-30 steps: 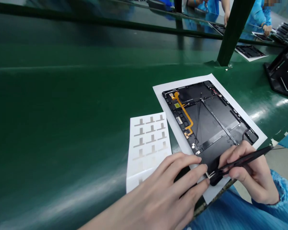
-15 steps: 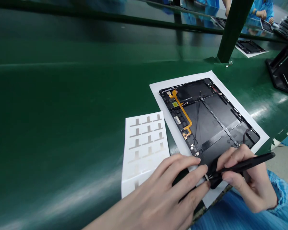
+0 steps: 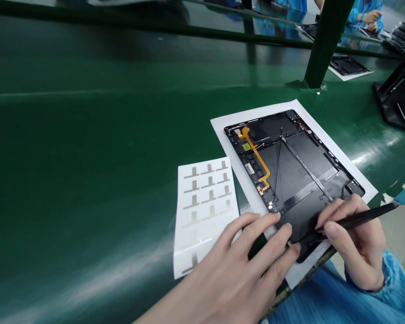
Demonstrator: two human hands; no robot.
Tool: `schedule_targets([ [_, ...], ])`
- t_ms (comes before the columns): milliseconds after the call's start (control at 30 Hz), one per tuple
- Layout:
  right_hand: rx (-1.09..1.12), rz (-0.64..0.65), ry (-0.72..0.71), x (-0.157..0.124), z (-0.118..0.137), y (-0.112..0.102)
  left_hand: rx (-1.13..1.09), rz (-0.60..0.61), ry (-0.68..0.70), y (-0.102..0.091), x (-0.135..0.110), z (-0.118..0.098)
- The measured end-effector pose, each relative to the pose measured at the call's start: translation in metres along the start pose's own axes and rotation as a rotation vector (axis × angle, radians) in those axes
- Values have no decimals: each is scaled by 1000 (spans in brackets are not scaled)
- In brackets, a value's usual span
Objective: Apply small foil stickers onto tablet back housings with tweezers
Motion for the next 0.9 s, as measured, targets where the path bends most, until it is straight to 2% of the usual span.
schedule_targets([
  [200, -72, 28, -26, 3, -2, 0, -80, 14, -24, -3, 9, -2],
  [367, -121, 43, -51, 5, -3, 1, -115, 12, 33, -7, 12, 5],
  [467, -140, 20, -48, 5, -3, 2, -138, 12, 74, -8, 13, 8],
  [700, -182, -52, -34, 4, -1, 2, -138, -60, 63, -6, 16, 9],
  [867, -116, -99, -22, 4, -1, 0, -188, -10, 64, -5, 18, 8],
  [900, -100, -100, -28, 5, -1, 0, -188, -34, 54, -5, 17, 7],
])
Point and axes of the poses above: each hand's wrist, its own x-axis towards the middle knuckle, its own y-axis out of the palm, z = x × y, the point moved 1 cm from there along x, towards the middle knuckle, and after that the axes turned 6 degrees about x, right-handed, at the moved point
